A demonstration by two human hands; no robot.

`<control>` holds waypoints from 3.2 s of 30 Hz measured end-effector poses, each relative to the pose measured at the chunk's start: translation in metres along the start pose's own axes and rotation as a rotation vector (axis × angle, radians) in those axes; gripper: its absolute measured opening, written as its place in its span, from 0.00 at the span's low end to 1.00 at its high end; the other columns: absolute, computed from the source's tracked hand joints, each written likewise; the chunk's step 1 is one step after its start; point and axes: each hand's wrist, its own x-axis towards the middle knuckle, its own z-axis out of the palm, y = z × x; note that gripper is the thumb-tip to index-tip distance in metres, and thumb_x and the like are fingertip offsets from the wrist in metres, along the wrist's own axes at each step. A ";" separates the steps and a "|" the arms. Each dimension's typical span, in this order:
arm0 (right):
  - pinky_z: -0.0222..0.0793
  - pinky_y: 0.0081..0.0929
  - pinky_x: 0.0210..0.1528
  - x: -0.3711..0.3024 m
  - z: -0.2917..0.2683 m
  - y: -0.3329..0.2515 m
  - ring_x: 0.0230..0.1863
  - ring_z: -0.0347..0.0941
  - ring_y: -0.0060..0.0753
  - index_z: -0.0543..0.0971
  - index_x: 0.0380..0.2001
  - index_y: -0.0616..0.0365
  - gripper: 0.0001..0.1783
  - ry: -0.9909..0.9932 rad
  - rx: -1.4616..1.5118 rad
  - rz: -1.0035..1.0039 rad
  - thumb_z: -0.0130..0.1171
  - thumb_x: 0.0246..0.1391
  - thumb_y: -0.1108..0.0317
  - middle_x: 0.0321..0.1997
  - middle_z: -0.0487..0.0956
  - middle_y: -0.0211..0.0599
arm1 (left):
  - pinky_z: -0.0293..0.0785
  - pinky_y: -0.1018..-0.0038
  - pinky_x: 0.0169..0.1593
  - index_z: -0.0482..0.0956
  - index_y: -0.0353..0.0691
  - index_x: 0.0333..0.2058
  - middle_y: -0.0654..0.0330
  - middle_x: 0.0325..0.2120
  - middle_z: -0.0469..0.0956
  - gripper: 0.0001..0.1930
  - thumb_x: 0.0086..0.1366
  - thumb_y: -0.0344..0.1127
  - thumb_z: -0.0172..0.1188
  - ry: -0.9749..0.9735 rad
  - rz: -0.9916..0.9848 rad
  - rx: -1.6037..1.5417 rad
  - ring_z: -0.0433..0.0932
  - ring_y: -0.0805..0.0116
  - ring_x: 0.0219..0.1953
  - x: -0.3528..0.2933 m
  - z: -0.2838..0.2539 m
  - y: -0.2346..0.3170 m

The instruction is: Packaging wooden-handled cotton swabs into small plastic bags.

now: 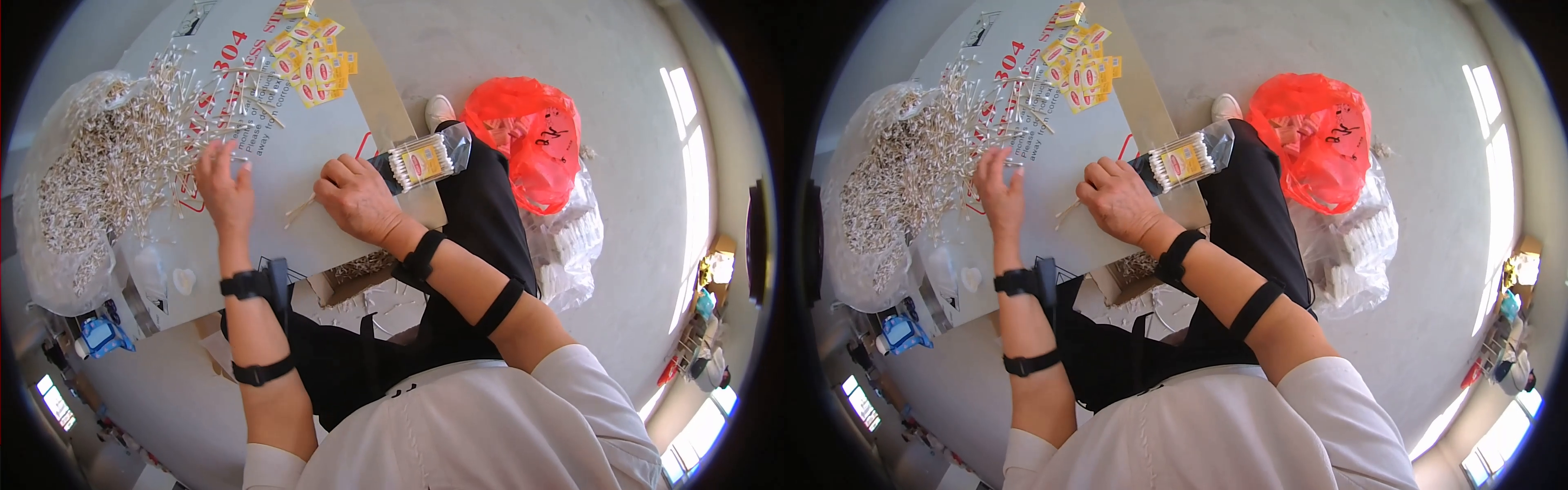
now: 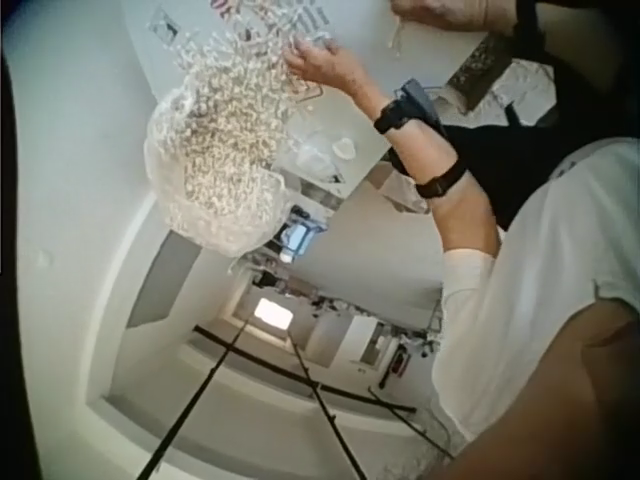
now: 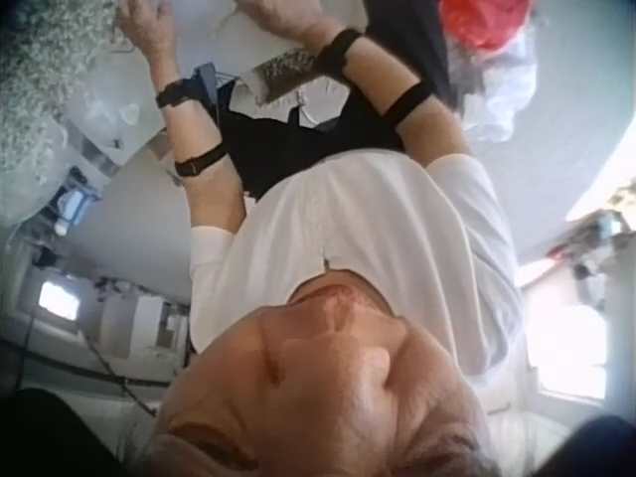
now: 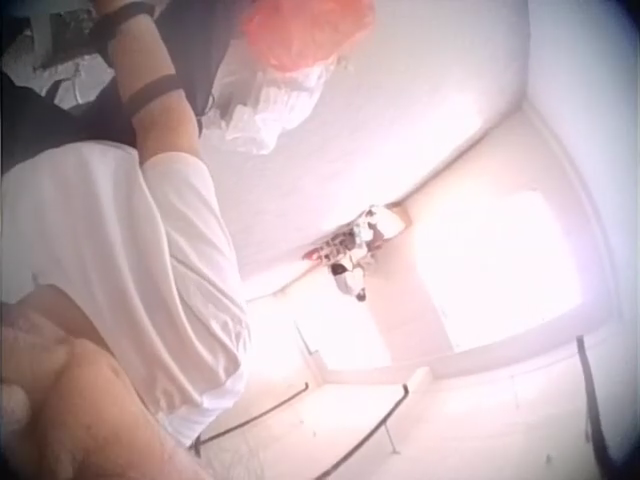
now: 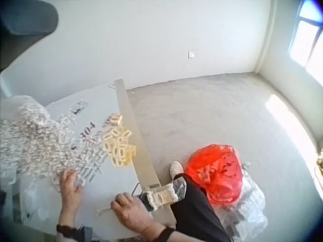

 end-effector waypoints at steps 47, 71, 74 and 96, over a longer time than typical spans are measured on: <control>0.67 0.38 0.41 0.043 0.014 0.022 0.38 0.71 0.41 0.79 0.25 0.52 0.04 -0.114 0.101 0.081 0.65 0.45 0.68 0.30 0.74 0.32 | 0.74 0.63 0.44 0.78 0.42 0.37 0.59 0.36 0.74 0.11 0.54 0.25 0.64 -0.012 -0.365 -0.189 0.74 0.55 0.43 -0.025 -0.005 0.011; 0.72 0.39 0.37 0.046 0.008 0.014 0.37 0.74 0.44 0.79 0.26 0.52 0.07 -0.030 -0.021 0.212 0.66 0.44 0.65 0.30 0.76 0.34 | 0.74 0.59 0.40 0.75 0.38 0.30 0.56 0.28 0.76 0.09 0.53 0.32 0.65 0.000 -0.502 -0.210 0.75 0.53 0.37 -0.041 -0.007 0.067; 0.73 0.39 0.38 0.047 0.008 0.014 0.38 0.74 0.42 0.79 0.26 0.51 0.05 -0.103 -0.025 0.199 0.65 0.44 0.66 0.30 0.76 0.33 | 0.74 0.58 0.39 0.74 0.37 0.29 0.53 0.27 0.76 0.08 0.53 0.33 0.63 -0.062 -0.375 -0.025 0.76 0.51 0.35 -0.033 -0.006 0.062; 0.68 0.38 0.41 0.055 0.010 0.029 0.37 0.72 0.42 0.77 0.23 0.52 0.04 -0.246 0.075 -0.009 0.63 0.46 0.69 0.27 0.75 0.31 | 0.71 0.61 0.44 0.78 0.42 0.28 0.58 0.30 0.74 0.08 0.50 0.22 0.62 -0.175 -0.163 -0.158 0.72 0.53 0.39 -0.030 -0.015 0.026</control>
